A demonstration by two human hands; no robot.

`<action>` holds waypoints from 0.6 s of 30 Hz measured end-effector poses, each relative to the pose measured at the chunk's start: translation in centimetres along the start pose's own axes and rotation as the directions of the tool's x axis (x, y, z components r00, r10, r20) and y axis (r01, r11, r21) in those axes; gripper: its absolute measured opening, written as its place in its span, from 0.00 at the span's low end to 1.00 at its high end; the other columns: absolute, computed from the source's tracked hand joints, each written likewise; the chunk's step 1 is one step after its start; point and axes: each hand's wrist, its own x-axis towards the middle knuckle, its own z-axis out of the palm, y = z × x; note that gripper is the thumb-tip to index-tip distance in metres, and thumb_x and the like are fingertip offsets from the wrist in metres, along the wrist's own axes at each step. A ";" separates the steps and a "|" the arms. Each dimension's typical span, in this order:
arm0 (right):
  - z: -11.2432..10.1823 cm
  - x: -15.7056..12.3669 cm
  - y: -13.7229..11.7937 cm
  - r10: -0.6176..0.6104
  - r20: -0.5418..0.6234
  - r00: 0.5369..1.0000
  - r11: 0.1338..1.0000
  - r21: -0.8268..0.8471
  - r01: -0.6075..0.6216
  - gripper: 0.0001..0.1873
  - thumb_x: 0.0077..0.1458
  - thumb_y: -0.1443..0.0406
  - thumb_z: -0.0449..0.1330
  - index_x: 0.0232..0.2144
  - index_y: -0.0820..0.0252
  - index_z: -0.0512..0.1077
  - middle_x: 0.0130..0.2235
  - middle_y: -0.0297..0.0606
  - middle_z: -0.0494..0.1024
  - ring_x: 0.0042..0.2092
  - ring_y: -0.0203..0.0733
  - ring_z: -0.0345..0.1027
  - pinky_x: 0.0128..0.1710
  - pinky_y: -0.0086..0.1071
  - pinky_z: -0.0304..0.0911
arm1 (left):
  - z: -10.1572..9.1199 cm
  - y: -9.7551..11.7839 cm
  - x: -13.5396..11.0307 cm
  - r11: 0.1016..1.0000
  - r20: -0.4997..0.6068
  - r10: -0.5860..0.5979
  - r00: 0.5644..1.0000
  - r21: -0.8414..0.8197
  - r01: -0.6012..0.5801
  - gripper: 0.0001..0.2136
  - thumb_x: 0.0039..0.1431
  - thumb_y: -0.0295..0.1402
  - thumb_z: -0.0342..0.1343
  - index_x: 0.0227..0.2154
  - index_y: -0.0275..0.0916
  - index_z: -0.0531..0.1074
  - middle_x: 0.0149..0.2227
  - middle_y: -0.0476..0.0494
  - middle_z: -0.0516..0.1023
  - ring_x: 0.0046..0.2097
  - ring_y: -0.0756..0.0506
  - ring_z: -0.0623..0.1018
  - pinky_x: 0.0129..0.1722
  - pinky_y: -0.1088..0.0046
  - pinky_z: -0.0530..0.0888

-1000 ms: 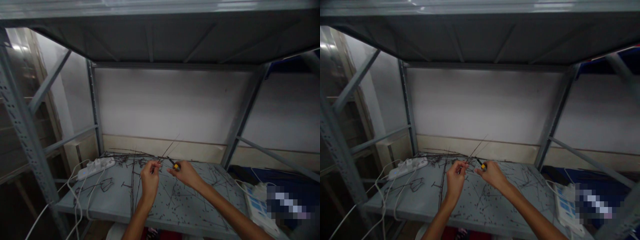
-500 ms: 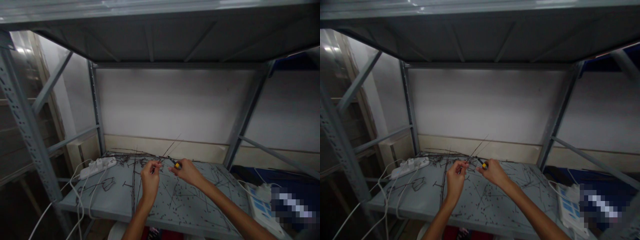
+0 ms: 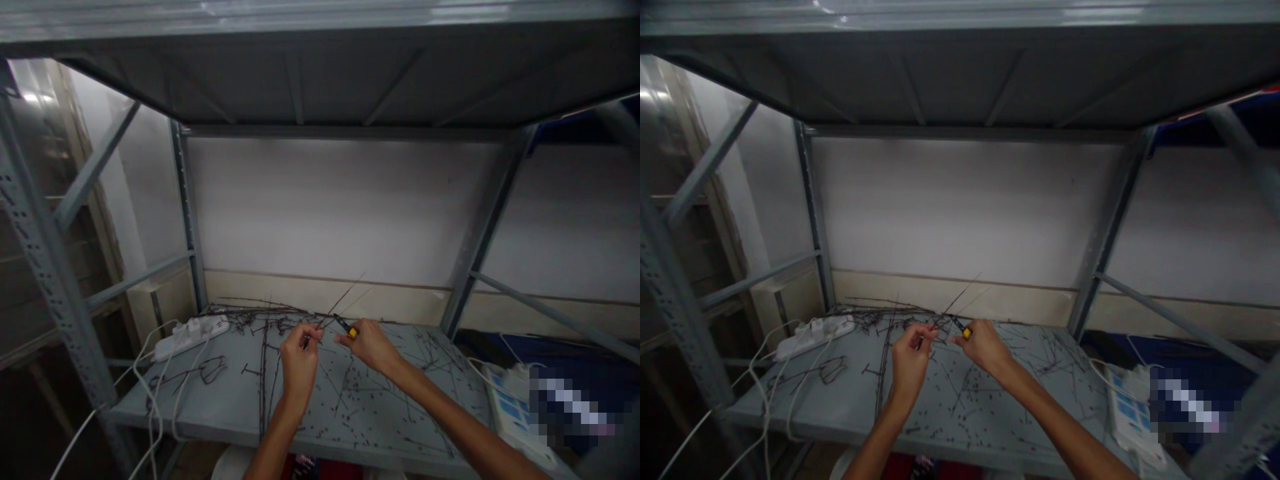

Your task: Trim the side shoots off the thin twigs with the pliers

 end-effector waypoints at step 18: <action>0.7 0.5 1.7 0.115 0.062 0.991 0.930 0.344 -0.130 0.22 0.55 0.48 0.60 0.24 0.60 0.73 0.22 0.39 0.77 0.24 0.41 0.69 0.28 0.31 0.63 | -0.3 -0.6 0.3 0.999 -0.020 -0.001 1.000 0.039 0.002 0.04 0.58 0.30 0.59 0.28 0.42 0.75 0.34 0.44 0.83 0.38 0.41 0.82 0.39 0.67 0.76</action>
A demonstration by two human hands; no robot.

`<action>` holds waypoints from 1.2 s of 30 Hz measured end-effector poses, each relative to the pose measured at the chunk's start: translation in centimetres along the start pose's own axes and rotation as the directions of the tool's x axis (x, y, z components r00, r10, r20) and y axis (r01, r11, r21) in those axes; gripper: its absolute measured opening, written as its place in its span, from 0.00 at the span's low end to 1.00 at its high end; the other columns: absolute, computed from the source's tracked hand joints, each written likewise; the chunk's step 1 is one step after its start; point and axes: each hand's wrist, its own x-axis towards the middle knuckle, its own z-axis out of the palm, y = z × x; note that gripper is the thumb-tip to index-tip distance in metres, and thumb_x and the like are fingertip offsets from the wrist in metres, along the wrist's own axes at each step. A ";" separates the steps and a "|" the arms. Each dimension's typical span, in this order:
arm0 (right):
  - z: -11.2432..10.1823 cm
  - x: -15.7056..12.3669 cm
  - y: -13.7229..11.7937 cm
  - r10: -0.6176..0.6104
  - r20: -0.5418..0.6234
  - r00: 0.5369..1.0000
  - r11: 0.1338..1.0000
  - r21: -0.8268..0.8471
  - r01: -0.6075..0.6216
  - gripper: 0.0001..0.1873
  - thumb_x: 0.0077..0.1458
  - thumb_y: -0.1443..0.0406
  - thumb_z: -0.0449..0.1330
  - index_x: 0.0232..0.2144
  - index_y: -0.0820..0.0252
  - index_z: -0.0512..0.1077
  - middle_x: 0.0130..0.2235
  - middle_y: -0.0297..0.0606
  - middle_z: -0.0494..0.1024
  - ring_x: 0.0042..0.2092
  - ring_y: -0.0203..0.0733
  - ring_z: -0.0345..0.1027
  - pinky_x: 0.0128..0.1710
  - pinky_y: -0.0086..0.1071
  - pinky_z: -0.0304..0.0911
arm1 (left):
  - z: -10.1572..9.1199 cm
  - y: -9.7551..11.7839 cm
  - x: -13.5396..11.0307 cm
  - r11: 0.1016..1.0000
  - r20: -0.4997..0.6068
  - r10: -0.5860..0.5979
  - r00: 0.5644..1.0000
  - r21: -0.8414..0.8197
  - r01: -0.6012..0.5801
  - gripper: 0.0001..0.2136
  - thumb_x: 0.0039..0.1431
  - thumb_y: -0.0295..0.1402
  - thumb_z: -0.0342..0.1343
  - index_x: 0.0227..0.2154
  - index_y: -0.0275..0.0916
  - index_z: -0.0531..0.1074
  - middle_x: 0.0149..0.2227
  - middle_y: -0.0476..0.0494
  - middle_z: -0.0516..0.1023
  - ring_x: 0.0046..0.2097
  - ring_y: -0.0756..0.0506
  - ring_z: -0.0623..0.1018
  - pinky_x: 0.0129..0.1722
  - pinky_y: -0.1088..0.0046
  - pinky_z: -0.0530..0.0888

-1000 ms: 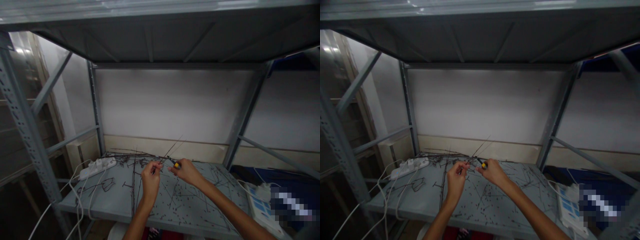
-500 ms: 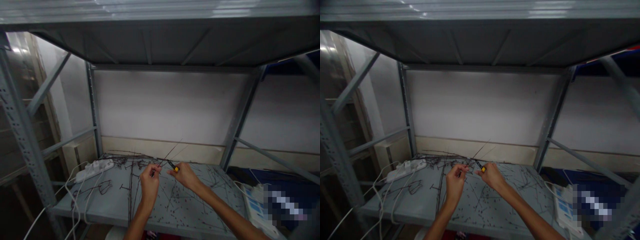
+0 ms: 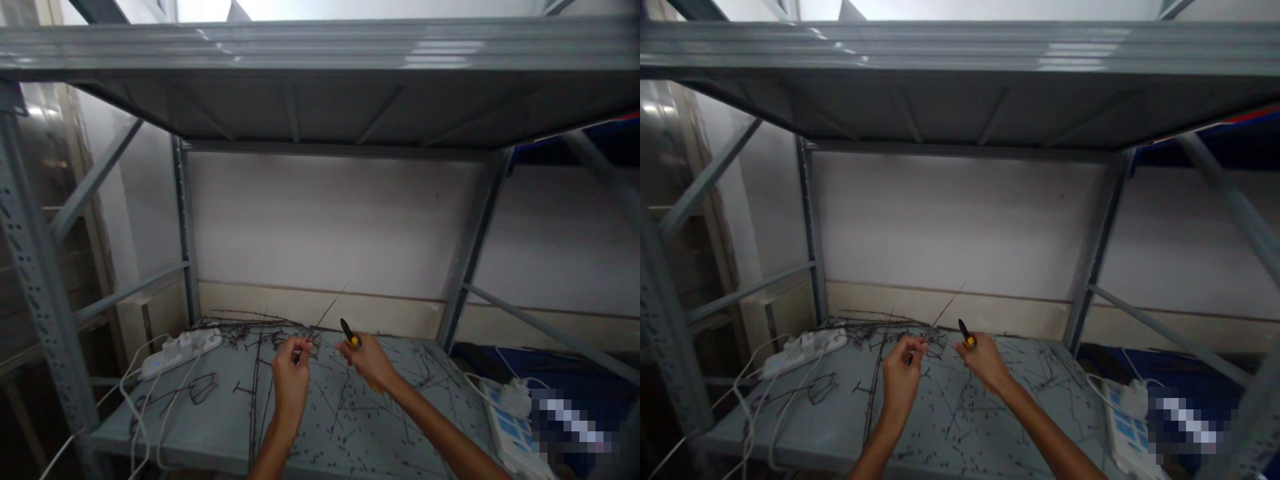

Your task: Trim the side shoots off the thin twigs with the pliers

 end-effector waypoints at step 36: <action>-7.0 -0.6 -2.5 -0.281 0.085 0.956 0.943 -0.160 0.292 0.24 0.63 0.49 0.53 0.40 0.60 0.78 0.33 0.37 0.80 0.35 0.44 0.71 0.35 0.32 0.60 | -0.5 0.7 -0.9 0.954 0.087 0.241 0.967 0.159 -0.253 0.11 0.66 0.28 0.53 0.44 0.42 0.80 0.38 0.42 0.79 0.41 0.42 0.79 0.43 0.66 0.75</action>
